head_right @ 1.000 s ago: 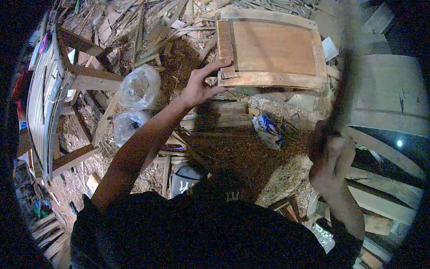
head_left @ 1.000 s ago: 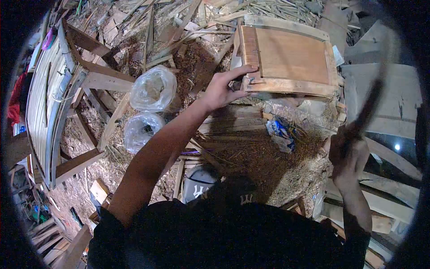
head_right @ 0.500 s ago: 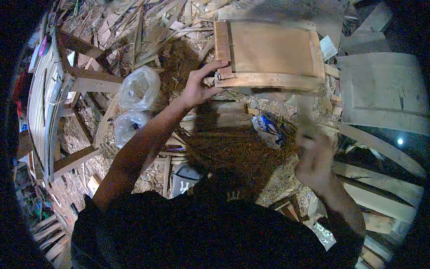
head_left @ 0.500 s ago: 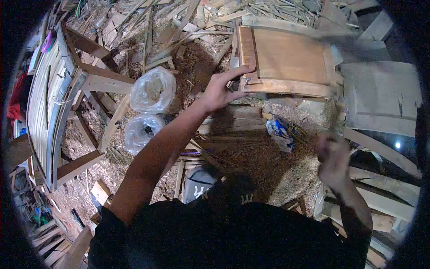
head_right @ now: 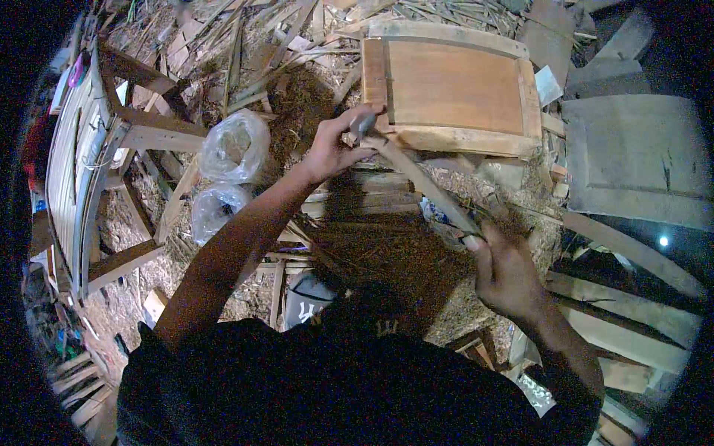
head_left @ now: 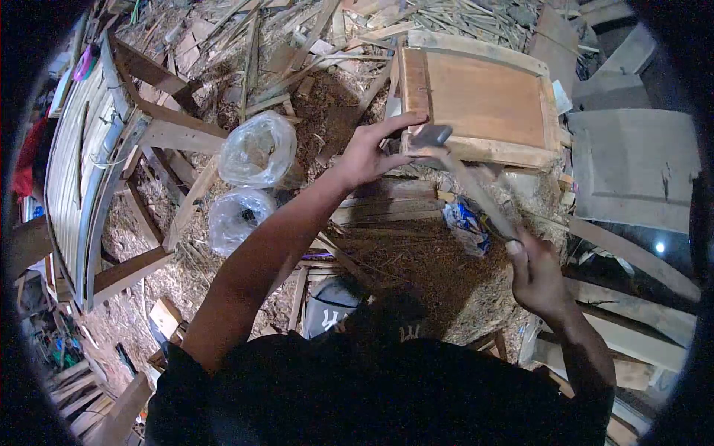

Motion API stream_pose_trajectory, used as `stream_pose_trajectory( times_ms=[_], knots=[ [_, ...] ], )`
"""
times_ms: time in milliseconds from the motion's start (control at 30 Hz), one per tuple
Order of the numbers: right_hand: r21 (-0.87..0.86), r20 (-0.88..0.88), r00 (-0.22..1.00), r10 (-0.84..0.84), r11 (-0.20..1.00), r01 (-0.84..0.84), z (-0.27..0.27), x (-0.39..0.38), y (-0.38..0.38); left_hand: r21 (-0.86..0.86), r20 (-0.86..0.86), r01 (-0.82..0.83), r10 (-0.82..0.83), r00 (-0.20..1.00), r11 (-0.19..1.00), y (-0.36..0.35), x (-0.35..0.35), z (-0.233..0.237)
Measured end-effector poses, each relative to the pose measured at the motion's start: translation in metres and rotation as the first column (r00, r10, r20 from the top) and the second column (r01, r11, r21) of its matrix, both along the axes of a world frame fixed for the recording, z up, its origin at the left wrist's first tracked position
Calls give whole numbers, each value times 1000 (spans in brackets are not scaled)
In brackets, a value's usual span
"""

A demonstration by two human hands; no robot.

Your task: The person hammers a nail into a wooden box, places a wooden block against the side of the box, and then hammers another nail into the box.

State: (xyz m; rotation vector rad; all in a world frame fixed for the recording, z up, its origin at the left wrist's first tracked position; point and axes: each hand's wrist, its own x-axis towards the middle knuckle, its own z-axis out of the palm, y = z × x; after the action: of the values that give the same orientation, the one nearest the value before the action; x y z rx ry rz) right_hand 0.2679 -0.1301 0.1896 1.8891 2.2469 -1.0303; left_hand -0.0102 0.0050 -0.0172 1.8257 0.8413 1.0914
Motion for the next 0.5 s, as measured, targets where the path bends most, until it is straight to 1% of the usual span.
stream_pose_trajectory(
  times_ms=[67, 100, 133, 167, 200, 233, 267, 300, 333, 367, 400, 467, 500],
  knots=[
    [154, -81, 991, -104, 981, 115, 17, -9, 0, 4, -10, 18, -18, 1000, 1000, -5, 0, -1],
    [241, -29, 996, -83, 966, 88, 13, 5, -1, 2, 11, 19, -19, 1000, 1000, -3, 2, 7],
    [245, -29, 996, -82, 965, 87, 15, 14, -1, 3, 32, 20, -20, 999, 1000, -1, 4, 10],
    [126, -305, 934, -185, 964, 232, 18, 21, -3, -3, 32, 14, -14, 999, 1000, -1, 4, 10],
    [-28, -543, 786, -296, 942, 336, 19, 24, -4, -2, 32, 16, -16, 999, 1000, 0, 3, 11],
    [84, -624, 762, -173, 955, 285, 12, 17, -5, 3, 28, 11, -11, 1000, 1000, -1, 4, 11],
    [85, -623, 763, -173, 955, 286, 3, 13, -4, 7, 24, 5, -5, 1000, 1000, -1, 4, 12],
    [97, -326, 940, -102, 985, 140, -8, 9, -3, 10, 24, 6, -6, 1000, 1000, -2, 4, 12],
    [64, 6, 1000, 8, 998, -8, -15, 7, 0, 16, 38, 15, -16, 999, 1000, -1, 4, 12],
    [192, -18, 991, 132, 973, -126, -18, 6, -3, 18, 52, 28, -29, 998, 999, -1, 4, 11],
    [193, -17, 991, 136, 973, -130, -15, 6, -2, 19, 53, 25, -26, 998, 1000, 0, 4, 13],
    [343, 8, 998, 64, 937, -63, 0, 4, -4, -3, 27, 24, -24, 999, 1000, -1, 5, 14],
    [129, -101, 990, -102, 985, 115, 13, 9, 1, 56, 50, 8, -11, 999, 998, 1, 6, 13]
  ],
)
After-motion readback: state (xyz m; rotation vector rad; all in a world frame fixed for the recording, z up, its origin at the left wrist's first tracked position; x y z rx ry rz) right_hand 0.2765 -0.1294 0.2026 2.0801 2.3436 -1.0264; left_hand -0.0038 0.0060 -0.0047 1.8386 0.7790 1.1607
